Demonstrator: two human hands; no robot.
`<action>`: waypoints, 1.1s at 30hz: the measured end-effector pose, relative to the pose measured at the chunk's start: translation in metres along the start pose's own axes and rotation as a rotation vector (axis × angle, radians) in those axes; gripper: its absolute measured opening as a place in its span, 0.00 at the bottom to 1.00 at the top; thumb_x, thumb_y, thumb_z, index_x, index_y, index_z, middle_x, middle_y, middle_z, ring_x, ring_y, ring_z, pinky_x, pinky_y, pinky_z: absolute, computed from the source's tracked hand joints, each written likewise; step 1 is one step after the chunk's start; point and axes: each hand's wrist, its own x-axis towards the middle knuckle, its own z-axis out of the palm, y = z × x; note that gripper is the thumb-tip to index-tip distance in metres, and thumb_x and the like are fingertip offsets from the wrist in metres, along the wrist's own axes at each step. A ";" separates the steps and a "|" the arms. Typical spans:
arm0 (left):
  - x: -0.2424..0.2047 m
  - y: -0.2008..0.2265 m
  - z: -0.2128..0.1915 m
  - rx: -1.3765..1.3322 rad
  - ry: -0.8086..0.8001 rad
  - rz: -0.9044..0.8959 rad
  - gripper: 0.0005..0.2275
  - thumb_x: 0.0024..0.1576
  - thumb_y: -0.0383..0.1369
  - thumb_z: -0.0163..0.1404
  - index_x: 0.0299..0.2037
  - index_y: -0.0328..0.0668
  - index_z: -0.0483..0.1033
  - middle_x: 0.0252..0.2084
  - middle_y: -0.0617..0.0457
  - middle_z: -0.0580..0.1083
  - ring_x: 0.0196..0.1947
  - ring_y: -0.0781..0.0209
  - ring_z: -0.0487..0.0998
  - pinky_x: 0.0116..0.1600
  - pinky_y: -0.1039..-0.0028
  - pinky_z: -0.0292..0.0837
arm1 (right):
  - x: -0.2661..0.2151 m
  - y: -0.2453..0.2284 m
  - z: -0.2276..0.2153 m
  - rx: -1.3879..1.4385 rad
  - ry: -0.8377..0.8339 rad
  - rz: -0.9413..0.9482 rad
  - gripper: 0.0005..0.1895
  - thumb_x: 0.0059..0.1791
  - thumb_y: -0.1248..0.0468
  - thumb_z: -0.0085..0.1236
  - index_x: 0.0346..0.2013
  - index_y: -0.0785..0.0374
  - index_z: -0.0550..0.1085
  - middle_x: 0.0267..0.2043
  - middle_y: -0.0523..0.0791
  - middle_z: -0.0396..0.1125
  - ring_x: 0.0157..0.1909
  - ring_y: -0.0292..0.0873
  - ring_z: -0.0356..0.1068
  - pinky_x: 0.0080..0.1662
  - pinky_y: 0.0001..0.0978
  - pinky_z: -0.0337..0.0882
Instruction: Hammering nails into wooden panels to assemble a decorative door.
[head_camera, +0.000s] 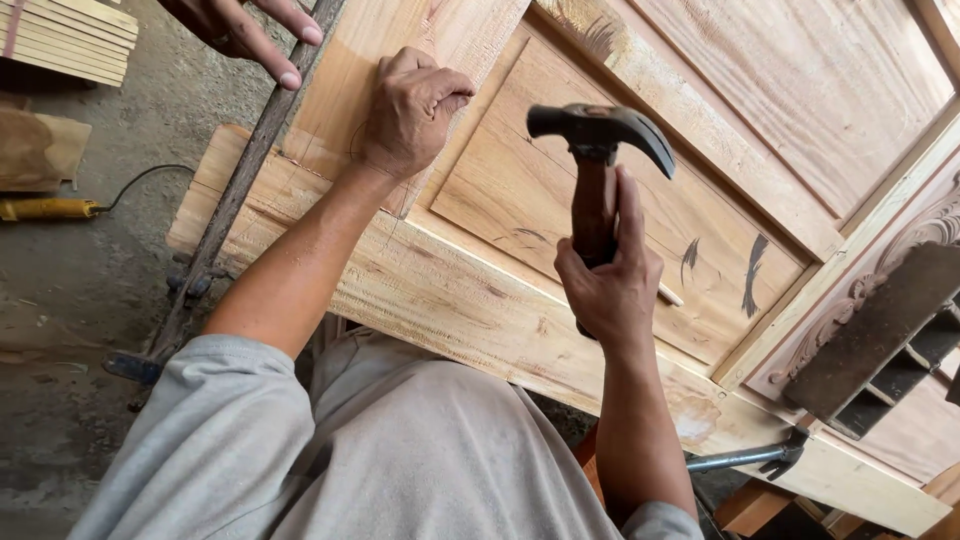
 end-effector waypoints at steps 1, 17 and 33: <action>0.000 0.000 0.000 0.001 0.007 0.005 0.00 0.60 0.29 0.62 0.39 0.45 0.84 0.34 0.58 0.81 0.40 0.61 0.75 0.52 0.66 0.69 | 0.006 -0.008 -0.001 -0.017 0.000 -0.042 0.47 0.47 0.68 0.62 0.77 0.52 0.50 0.38 0.48 0.74 0.35 0.43 0.78 0.38 0.36 0.79; -0.004 -0.001 -0.001 0.026 0.030 0.063 0.01 0.61 0.29 0.61 0.40 0.45 0.85 0.38 0.56 0.82 0.44 0.57 0.76 0.53 0.64 0.69 | 0.036 -0.025 0.023 -0.227 0.070 -0.308 0.51 0.49 0.72 0.57 0.80 0.47 0.43 0.35 0.45 0.71 0.31 0.41 0.73 0.33 0.31 0.76; -0.008 -0.016 -0.007 -0.099 -0.122 0.027 0.07 0.67 0.27 0.52 0.48 0.49 0.84 0.51 0.53 0.80 0.54 0.57 0.72 0.59 0.70 0.74 | 0.042 -0.014 0.030 -0.083 0.166 -0.505 0.52 0.48 0.78 0.53 0.81 0.45 0.44 0.47 0.50 0.74 0.36 0.41 0.77 0.37 0.29 0.81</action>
